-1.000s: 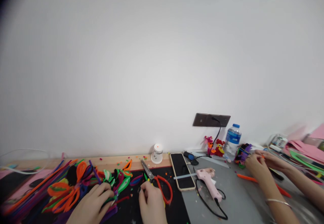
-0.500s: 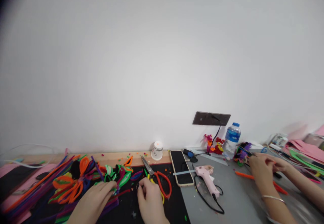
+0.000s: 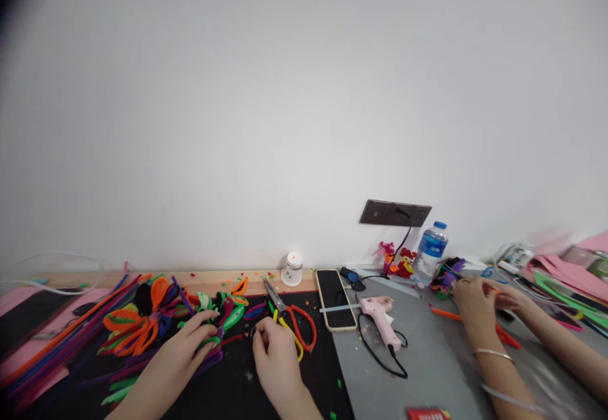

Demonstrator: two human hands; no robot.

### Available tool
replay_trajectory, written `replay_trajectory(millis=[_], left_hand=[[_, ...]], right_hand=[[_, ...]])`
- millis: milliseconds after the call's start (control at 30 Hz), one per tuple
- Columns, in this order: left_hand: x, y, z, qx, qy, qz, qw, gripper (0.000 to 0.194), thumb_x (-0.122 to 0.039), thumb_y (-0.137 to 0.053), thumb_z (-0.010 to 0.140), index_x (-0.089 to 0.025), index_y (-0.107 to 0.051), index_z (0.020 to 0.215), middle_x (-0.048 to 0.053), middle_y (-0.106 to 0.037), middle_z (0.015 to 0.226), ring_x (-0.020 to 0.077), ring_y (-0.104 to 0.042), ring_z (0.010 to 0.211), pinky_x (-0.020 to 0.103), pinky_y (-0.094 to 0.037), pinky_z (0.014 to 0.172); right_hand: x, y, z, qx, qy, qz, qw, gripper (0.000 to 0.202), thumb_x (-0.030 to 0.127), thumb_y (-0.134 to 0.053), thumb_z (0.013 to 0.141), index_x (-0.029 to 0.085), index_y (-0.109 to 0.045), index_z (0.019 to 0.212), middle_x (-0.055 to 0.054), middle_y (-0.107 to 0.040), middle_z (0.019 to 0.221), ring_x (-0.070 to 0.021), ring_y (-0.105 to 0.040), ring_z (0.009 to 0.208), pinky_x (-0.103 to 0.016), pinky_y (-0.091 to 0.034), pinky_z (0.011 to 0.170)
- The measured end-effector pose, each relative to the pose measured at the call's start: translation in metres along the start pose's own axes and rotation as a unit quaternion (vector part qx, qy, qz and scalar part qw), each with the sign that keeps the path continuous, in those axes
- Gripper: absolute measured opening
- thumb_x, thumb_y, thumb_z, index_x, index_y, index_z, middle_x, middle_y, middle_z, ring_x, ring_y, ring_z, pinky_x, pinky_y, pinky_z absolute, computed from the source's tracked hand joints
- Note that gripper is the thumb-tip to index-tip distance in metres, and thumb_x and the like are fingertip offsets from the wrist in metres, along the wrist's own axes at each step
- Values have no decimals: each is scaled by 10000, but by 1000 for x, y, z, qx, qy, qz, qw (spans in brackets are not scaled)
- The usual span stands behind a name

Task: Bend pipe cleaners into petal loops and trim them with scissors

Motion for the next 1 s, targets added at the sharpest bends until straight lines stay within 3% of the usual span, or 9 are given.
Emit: replay_trajectory(millis=[200,400,500,600,700,833,1000], left_hand=[[-5,6,0,-26,-39,41,998,281,-157,-330,848,-241,-598,864,12,-589,994,130,-612,777,217,-477,777],[-3,11,-2,-67,-47,102,991,327,-169,-314,855,-263,-606,966,17,-591,976,130,-600,724,206,-480,706],[4,6,-2,-66,-46,115,990,385,-117,-310,826,-268,-585,1049,21,-587,983,146,-595,787,224,-478,735],[11,1,-1,-70,-55,115,989,459,-60,-314,781,-268,-555,1111,21,-584,1011,161,-580,860,262,-460,820],[15,-4,-1,-65,-59,129,988,490,-36,-306,762,-255,-553,1123,37,-578,1058,177,-573,894,297,-452,847],[15,-4,-1,-64,-58,152,985,487,-32,-290,766,-241,-572,1103,52,-576,1094,193,-567,931,316,-457,840],[13,-1,0,-81,-65,138,985,473,-44,-304,775,-233,-552,1131,62,-585,1087,211,-554,962,349,-462,838]], right_hand=[[0,-1,0,2,-3,6,1000,165,141,-416,771,171,-551,680,45,-433,512,-98,-410,476,-190,-260,469],[1,-4,0,21,4,10,1000,173,117,-440,755,180,-601,763,29,-517,563,-115,-479,521,-193,-332,504],[7,-6,-2,52,41,38,997,307,62,-478,707,213,-612,938,-7,-606,797,-143,-563,746,-215,-412,682],[14,-10,-7,96,71,61,991,413,35,-489,698,256,-602,1028,-21,-587,1052,-157,-531,980,-249,-379,867],[15,-17,-11,122,84,54,987,405,30,-502,705,272,-622,1008,-6,-600,1072,-163,-527,1005,-297,-312,954],[12,-20,-8,97,76,65,990,303,38,-492,727,228,-663,889,-11,-662,910,-158,-571,870,-264,-388,834],[6,-4,-1,-21,21,95,995,181,116,-482,755,163,-637,672,-24,-626,694,-138,-549,642,-212,-397,604]])
Point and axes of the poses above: each hand's wrist, its own z-axis towards the middle knuckle, its own y-axis out of the back of the hand, x = y × z, the point moved 5 cm from there along z, towards the middle knuckle
